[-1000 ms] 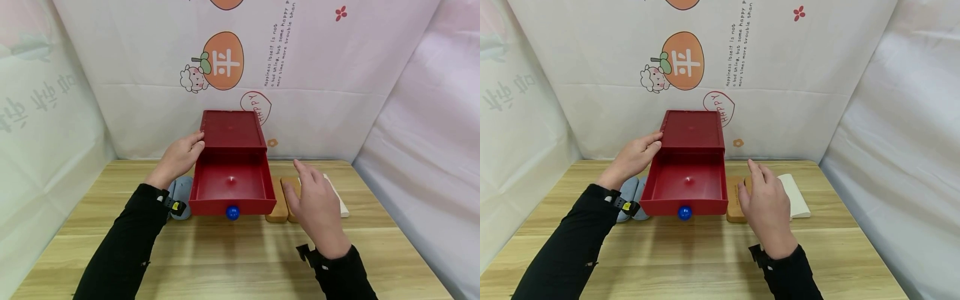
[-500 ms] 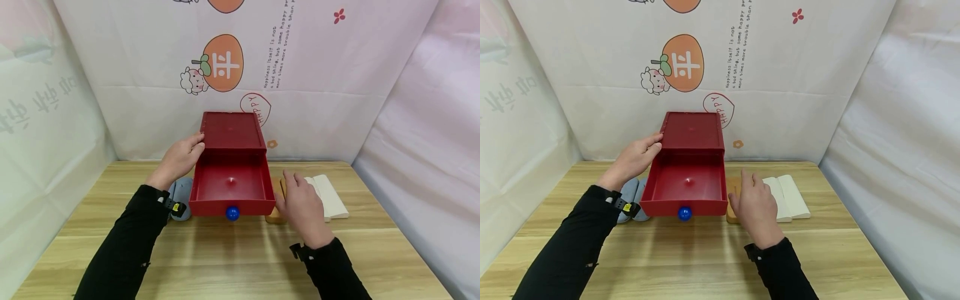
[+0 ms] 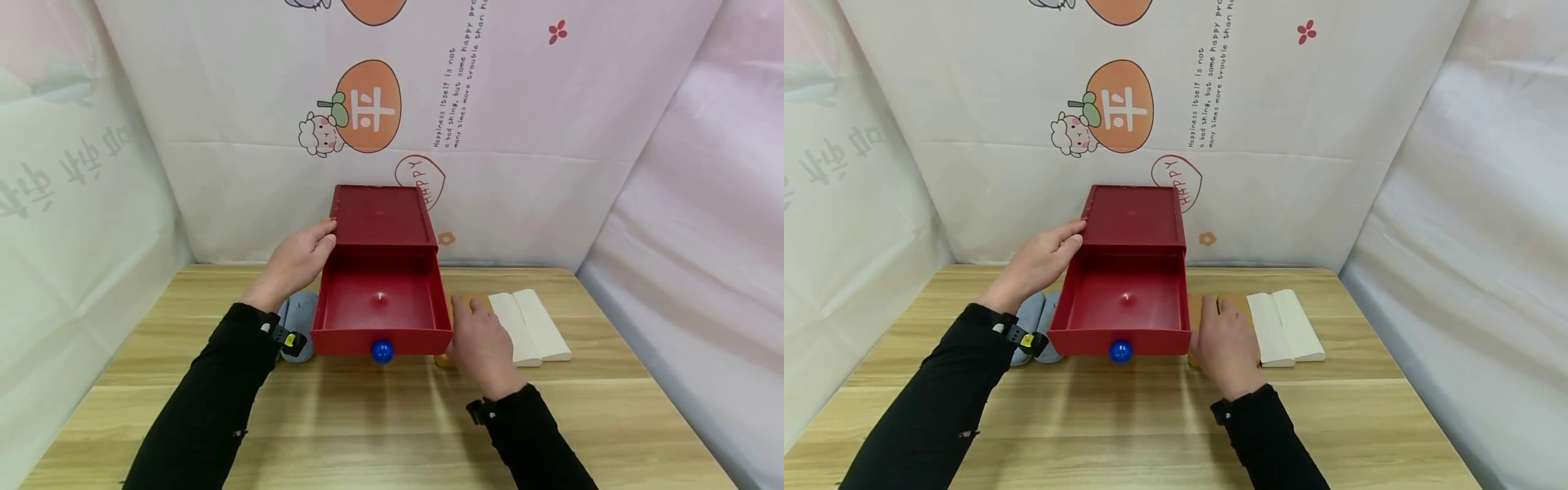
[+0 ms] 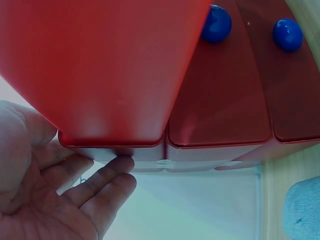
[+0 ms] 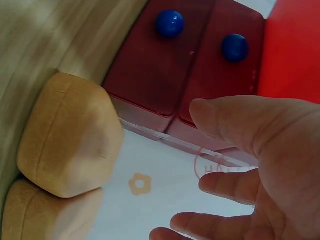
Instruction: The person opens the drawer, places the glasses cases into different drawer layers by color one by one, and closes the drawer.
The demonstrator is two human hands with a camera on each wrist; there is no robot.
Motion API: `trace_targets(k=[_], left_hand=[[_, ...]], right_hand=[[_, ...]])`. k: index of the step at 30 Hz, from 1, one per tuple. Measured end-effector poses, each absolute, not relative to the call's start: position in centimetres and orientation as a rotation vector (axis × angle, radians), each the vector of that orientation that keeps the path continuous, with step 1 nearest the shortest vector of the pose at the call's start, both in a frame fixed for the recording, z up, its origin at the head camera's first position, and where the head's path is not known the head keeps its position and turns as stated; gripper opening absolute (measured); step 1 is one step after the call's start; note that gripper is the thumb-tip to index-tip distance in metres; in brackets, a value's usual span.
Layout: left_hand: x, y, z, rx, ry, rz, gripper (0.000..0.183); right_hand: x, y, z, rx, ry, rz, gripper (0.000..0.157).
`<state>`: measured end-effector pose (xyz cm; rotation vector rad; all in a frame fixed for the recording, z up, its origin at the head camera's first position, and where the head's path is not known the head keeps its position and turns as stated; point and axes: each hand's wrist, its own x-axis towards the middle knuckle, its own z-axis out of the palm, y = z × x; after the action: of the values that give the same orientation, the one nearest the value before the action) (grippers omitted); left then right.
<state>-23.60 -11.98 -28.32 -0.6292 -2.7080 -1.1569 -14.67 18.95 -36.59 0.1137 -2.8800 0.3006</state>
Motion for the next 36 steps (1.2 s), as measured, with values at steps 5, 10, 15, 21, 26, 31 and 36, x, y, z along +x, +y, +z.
trace_targets(k=[5,10,15,21,26,31,36], left_hand=[[-23.7,-12.0,-28.5,-0.623,-2.703,-1.161,0.056],[-23.7,-12.0,-28.4,-0.619,-2.698,-1.155,0.055],[-23.7,-11.9,-28.4,-0.618,-2.700,-1.150,0.055],[-23.7,-11.9,-28.4,-0.621,-2.699,-1.137,0.055],[-23.6,-11.9,-28.3,-0.631,-2.697,-1.132,0.054],[-23.6,-11.9,-28.3,-0.632,-2.698,-1.129,0.054],[-23.6,-11.9,-28.3,-0.632,-2.694,-1.128,0.054]], right_hand=[[-14.9,18.7,-37.1,0.118,-2.930,0.319,0.074],[-15.4,18.5,-37.6,0.130,-2.957,0.320,0.057],[-15.6,18.2,-38.1,0.074,-2.997,0.344,0.056],[-15.6,18.0,-38.7,0.052,-2.997,0.391,0.045],[-15.4,17.9,-39.2,0.063,-2.986,0.416,0.042],[-15.2,17.9,-39.4,0.063,-2.991,0.385,0.041],[-15.2,17.9,-39.6,0.066,-2.985,0.351,0.036]])
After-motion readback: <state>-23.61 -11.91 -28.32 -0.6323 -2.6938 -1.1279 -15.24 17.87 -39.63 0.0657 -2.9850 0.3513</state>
